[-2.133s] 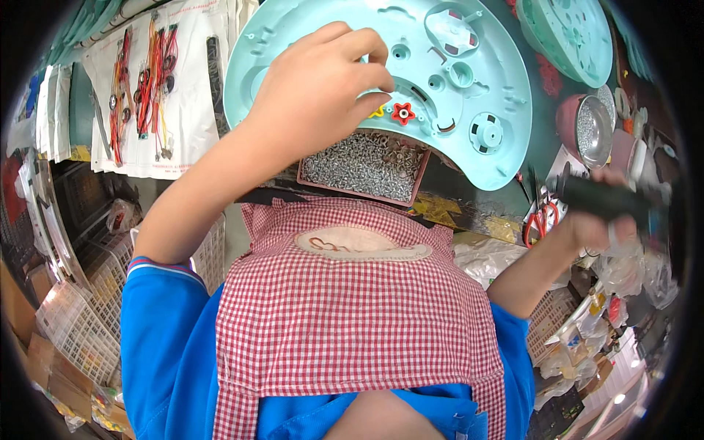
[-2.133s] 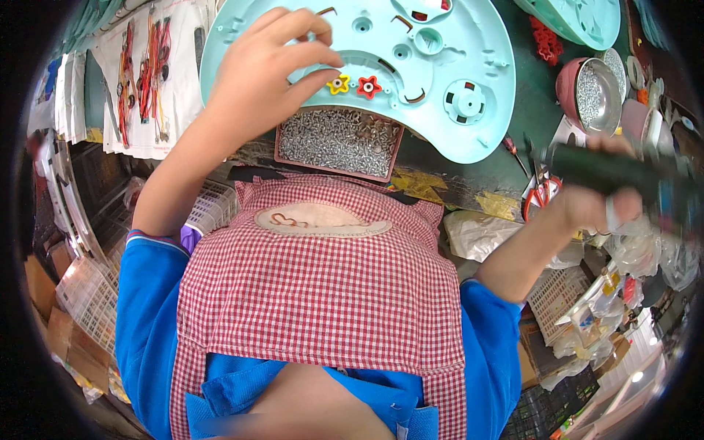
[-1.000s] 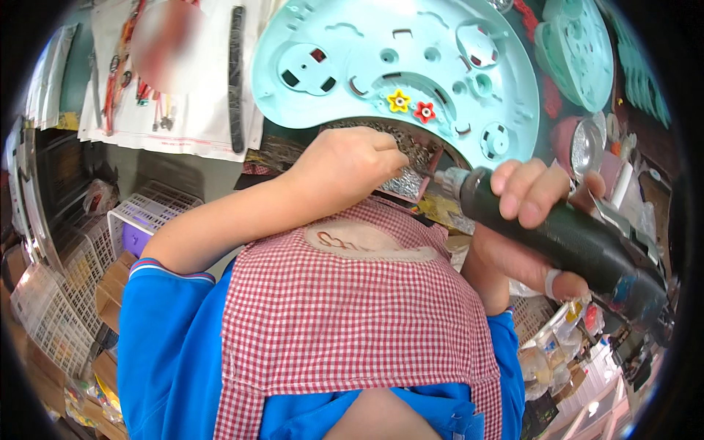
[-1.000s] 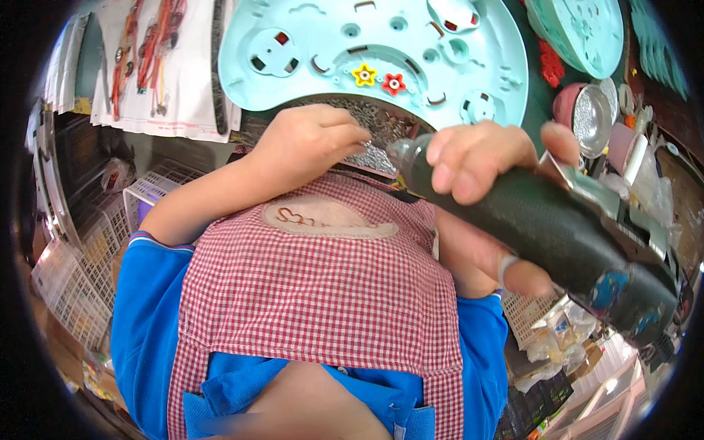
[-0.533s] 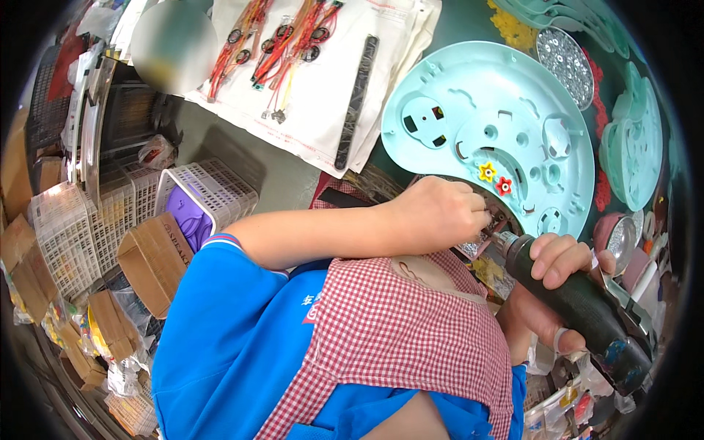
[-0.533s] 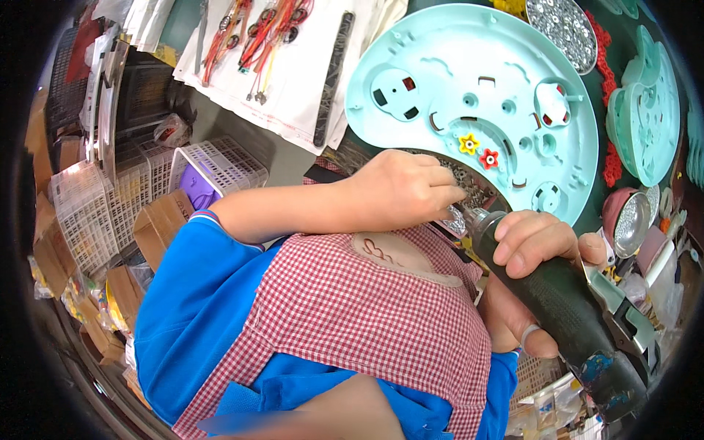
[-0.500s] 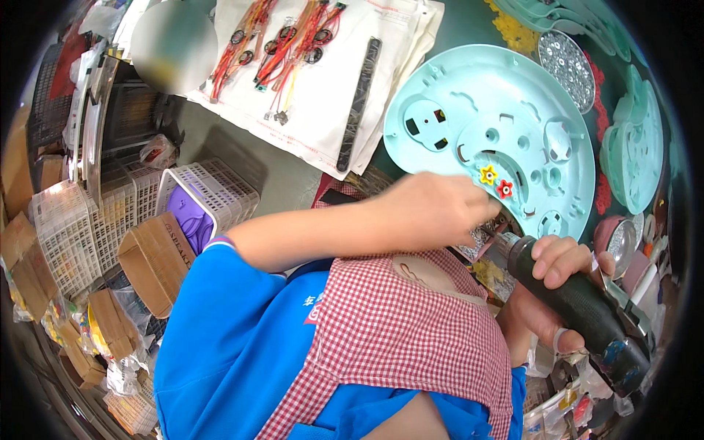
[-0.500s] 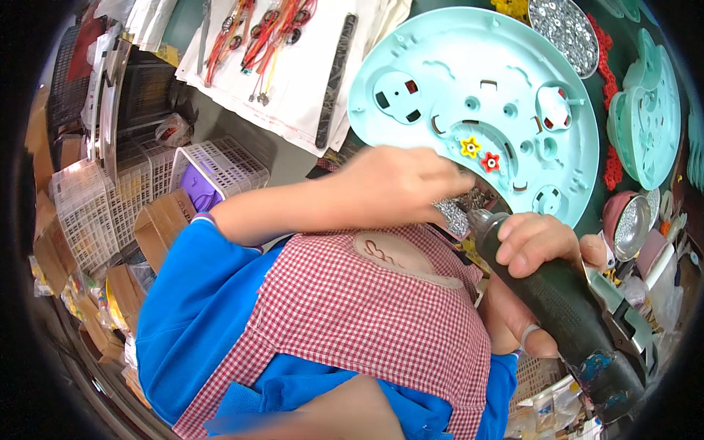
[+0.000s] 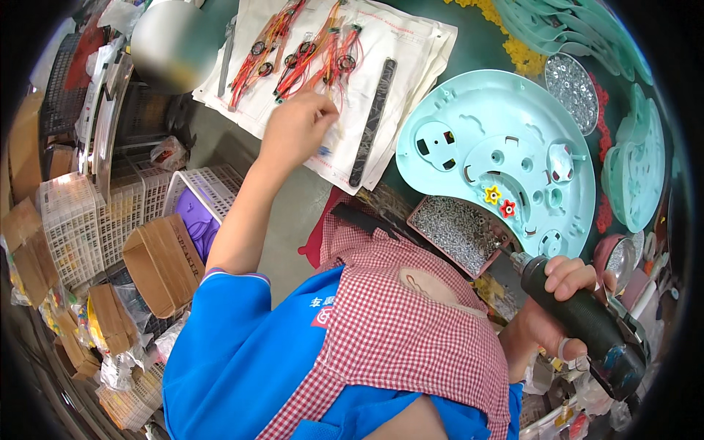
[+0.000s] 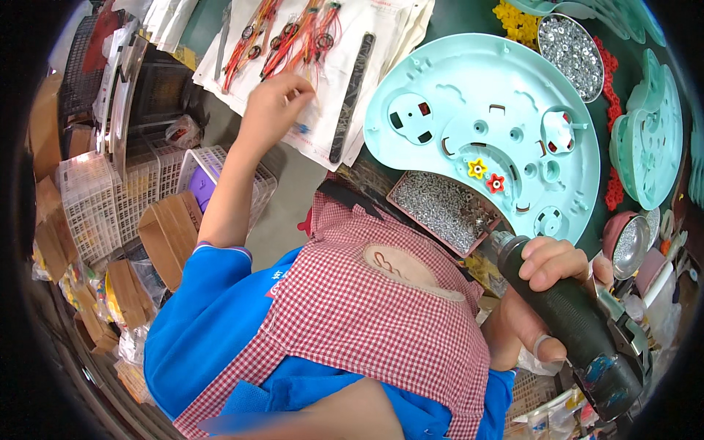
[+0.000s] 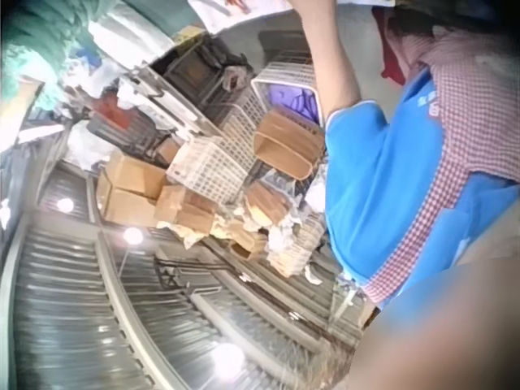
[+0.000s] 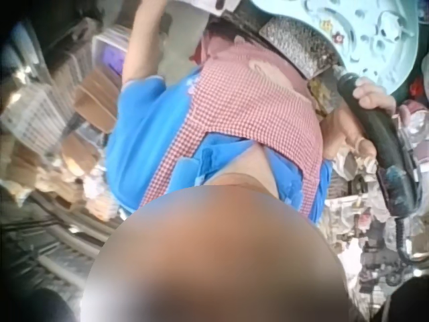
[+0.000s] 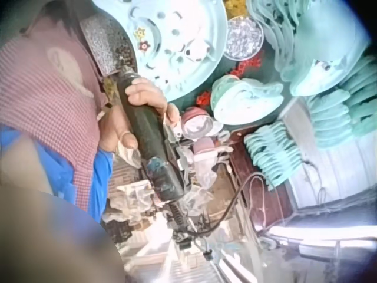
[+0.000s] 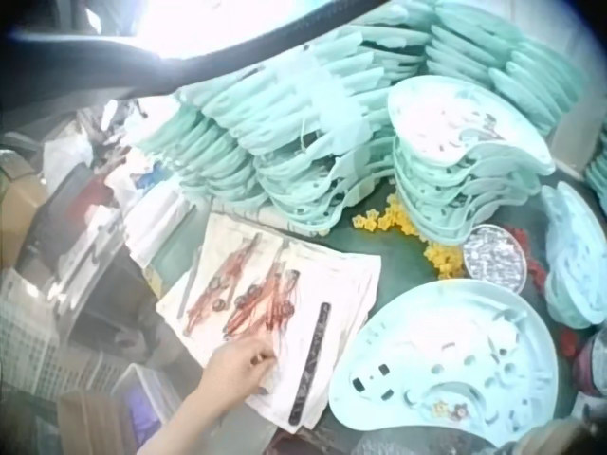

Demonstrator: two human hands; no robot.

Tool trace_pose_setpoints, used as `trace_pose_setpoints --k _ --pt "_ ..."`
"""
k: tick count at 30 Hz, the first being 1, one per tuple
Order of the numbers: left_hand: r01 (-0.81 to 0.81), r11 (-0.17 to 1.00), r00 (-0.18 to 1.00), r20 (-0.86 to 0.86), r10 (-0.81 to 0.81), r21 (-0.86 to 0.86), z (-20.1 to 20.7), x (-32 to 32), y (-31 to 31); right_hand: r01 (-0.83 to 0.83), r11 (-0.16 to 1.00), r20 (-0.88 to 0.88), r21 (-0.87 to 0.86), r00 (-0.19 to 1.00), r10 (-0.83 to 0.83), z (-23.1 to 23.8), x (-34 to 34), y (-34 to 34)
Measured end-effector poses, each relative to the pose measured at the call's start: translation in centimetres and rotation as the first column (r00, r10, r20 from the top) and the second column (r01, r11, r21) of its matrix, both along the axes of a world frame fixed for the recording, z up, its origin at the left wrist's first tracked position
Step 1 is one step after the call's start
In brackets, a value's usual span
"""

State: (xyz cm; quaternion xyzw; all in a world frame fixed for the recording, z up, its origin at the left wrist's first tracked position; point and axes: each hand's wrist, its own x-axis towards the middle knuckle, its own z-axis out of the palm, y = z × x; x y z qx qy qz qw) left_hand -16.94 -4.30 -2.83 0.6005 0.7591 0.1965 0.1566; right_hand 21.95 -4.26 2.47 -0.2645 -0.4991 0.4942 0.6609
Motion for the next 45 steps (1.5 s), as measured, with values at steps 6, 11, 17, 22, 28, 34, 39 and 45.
trace_pose_setpoints --k 6,11,17,22,28,34,39,45 --pt "-0.152 0.959 0.977 -0.11 0.182 0.237 1.1 -1.2 0.5 0.016 1.0 0.008 -0.017 1.0 -0.016 0.1 0.2 0.1" --pt "-0.252 0.961 0.924 -0.268 0.274 0.114 1.4 -1.4 -0.6 0.038 0.999 0.036 -0.035 0.999 -0.037 0.4 0.1 -0.2" --pt "-0.39 0.906 0.909 -0.229 0.349 -0.166 0.9 -0.9 -1.5 0.011 1.0 0.024 -0.03 1.0 -0.01 0.0 0.3 0.2" --pt "-0.306 0.636 0.878 0.468 -0.099 0.708 9.1 -0.2 1.8 0.0 1.0 0.043 -0.022 0.999 0.001 0.2 0.5 0.3" --pt "0.389 0.784 0.751 0.326 -0.574 0.484 6.4 13.0 6.6 -0.098 0.992 -0.015 0.074 0.995 0.099 1.5 0.5 0.7" --pt "0.748 0.634 0.595 0.225 -0.771 0.194 -0.1 20.0 6.9 -0.112 0.972 -0.022 0.208 0.993 0.119 2.8 2.1 2.7" --pt "0.76 0.621 0.58 0.23 -0.781 0.192 -0.7 21.2 7.3 -0.015 0.98 -0.012 0.2 1.0 0.017 0.7 2.3 4.2" --pt "0.758 0.625 0.589 0.216 -0.779 0.187 -1.2 21.2 7.8 -0.006 0.994 0.006 0.109 1.0 0.005 -0.8 1.1 3.9"
